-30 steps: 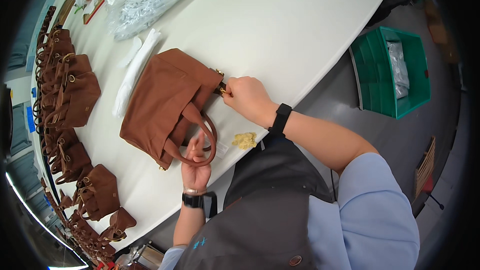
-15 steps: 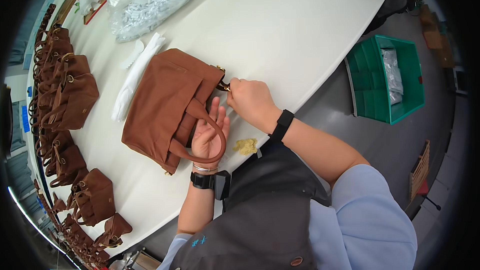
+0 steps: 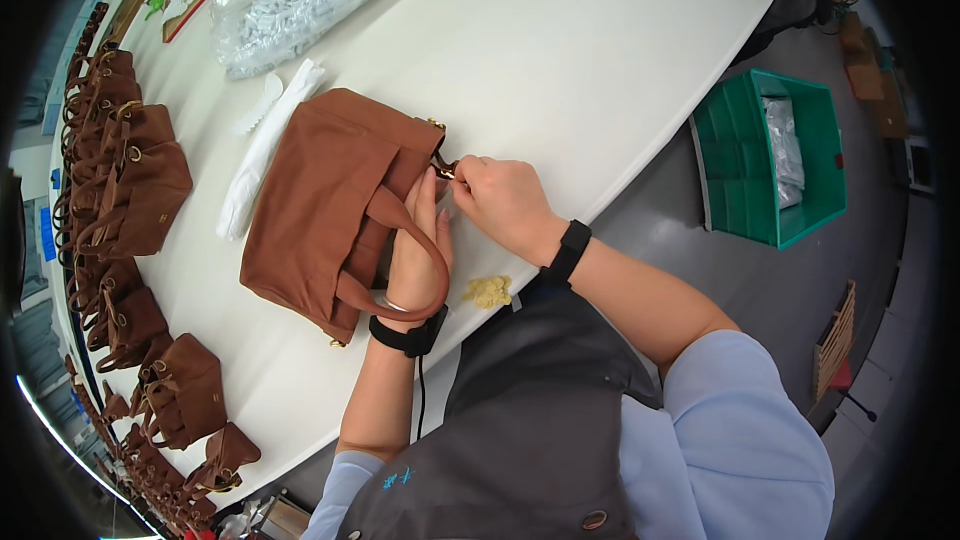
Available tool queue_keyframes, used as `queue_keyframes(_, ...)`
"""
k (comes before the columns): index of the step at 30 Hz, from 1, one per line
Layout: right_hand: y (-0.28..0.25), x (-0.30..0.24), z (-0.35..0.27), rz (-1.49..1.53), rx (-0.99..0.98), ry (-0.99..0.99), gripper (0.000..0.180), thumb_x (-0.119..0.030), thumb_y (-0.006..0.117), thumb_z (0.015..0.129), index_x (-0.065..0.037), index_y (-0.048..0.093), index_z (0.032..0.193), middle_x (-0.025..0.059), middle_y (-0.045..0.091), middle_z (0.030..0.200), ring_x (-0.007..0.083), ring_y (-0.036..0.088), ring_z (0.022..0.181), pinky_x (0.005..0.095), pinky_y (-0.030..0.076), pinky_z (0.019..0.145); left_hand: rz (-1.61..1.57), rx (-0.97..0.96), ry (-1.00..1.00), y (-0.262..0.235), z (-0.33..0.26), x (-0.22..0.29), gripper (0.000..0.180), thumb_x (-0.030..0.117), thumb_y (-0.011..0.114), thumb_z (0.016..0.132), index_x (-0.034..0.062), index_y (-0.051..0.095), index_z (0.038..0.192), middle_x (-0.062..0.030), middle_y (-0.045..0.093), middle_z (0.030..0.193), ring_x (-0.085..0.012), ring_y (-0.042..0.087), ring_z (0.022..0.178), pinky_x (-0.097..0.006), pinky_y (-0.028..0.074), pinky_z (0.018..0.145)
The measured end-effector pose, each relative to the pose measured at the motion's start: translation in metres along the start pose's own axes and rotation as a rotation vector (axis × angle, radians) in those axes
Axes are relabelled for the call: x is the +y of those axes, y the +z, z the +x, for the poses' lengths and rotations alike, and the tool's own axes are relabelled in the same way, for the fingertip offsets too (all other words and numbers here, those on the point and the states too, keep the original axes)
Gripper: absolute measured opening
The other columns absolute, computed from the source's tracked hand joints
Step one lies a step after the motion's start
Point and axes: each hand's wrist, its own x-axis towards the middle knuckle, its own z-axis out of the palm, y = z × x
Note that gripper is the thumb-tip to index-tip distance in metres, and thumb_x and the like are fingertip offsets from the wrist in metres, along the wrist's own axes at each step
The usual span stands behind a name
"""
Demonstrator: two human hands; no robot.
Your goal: The person assembles brown handbags at a factory workstation. They insert white paper stuffing into the bags to maintain shape, attach small gold metal feet to the bottom corners, and zip the bags closed. The person handles the bags one at a time, moving them from a pile of unfinished items to a finished stack.
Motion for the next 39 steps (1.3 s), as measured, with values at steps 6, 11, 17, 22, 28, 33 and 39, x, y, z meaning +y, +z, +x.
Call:
queue_keyframes(6, -0.002, -0.003, 0.001, 0.110, -0.028, 0.067, 0.010, -0.010, 0.070, 0.085, -0.002, 0.064, 0.087, 0.0091, 0.066, 0.072, 0.0246, 0.063, 0.058, 0.0349, 0.049, 0.053, 0.085, -0.027, 0.036, 0.001, 0.004, -0.004, 0.052, -0.010, 0.055, 0.088, -0.0060, 0.044, 0.139, -0.0268, 0.046, 0.142, -0.0411, 0.047, 0.131, -0.044, 0.045, 0.105)
queue_keyframes(11, -0.005, 0.017, 0.010, 0.034, 0.042, 0.046, 0.012, -0.011, 0.069, 0.086, -0.003, 0.065, 0.093, 0.0091, 0.063, 0.071, 0.0245, 0.061, 0.059, 0.0356, 0.049, 0.055, 0.243, -0.146, 0.027, -0.010, -0.030, -0.012, 0.058, -0.008, 0.059, 0.085, -0.0060, 0.043, 0.141, -0.0275, 0.043, 0.146, -0.0432, 0.048, 0.129, -0.044, 0.047, 0.103)
queue_keyframes(17, -0.025, -0.010, -0.030, -0.110, -0.247, -0.294, 0.004, -0.011, 0.060, 0.078, -0.008, 0.059, 0.080, 0.0083, 0.057, 0.083, 0.0275, 0.060, 0.080, 0.0380, 0.052, 0.066, 0.129, -0.179, -0.119, -0.031, -0.094, -0.007, 0.062, -0.008, 0.057, 0.088, -0.0031, 0.038, 0.146, -0.0269, 0.043, 0.148, -0.0447, 0.050, 0.128, -0.041, 0.049, 0.097)
queue_keyframes(22, -0.006, -0.043, -0.100, -0.025, -0.389, -0.608, 0.021, -0.014, 0.059, 0.080, 0.000, 0.067, 0.095, 0.0061, 0.061, 0.097, 0.0213, 0.055, 0.100, 0.0341, 0.045, 0.087, 0.185, -0.039, -0.051, -0.060, -0.157, -0.013, 0.043, -0.003, 0.069, 0.084, 0.0005, 0.059, 0.126, -0.0207, 0.054, 0.134, -0.0361, 0.054, 0.122, -0.042, 0.049, 0.092)
queue_keyframes(28, 0.018, -0.050, -0.132, -0.204, -0.378, -0.682, 0.039, -0.018, 0.054, 0.088, 0.001, 0.062, 0.122, 0.0122, 0.060, 0.128, 0.0230, 0.052, 0.122, 0.0388, 0.039, 0.103, 0.701, -0.002, 0.126, -0.066, -0.100, 0.016, 0.037, 0.006, 0.080, 0.072, 0.0145, 0.067, 0.106, -0.0088, 0.061, 0.121, -0.0266, 0.053, 0.121, -0.042, 0.039, 0.096)
queue_keyframes(33, 0.022, -0.037, -0.150, -0.180, -0.399, -0.776, 0.041, -0.018, 0.054, 0.088, -0.001, 0.063, 0.125, 0.0140, 0.057, 0.136, 0.0259, 0.046, 0.134, 0.0440, 0.036, 0.109, 0.610, -0.128, 0.204, -0.084, -0.074, 0.007, 0.028, 0.009, 0.077, 0.068, 0.0140, 0.066, 0.093, -0.0054, 0.065, 0.122, -0.0303, 0.057, 0.119, -0.045, 0.036, 0.099)
queue_keyframes(39, 0.030, -0.032, -0.144, -0.268, -0.187, -0.753, 0.039, -0.017, 0.056, 0.085, 0.003, 0.066, 0.116, 0.0137, 0.063, 0.124, 0.0278, 0.053, 0.124, 0.0429, 0.035, 0.113, 0.101, 0.049, -0.003, -0.103, -0.074, 0.014, 0.010, -0.008, 0.054, 0.091, 0.0009, 0.054, 0.095, -0.0180, 0.066, 0.119, -0.0380, 0.057, 0.124, -0.044, 0.043, 0.104)
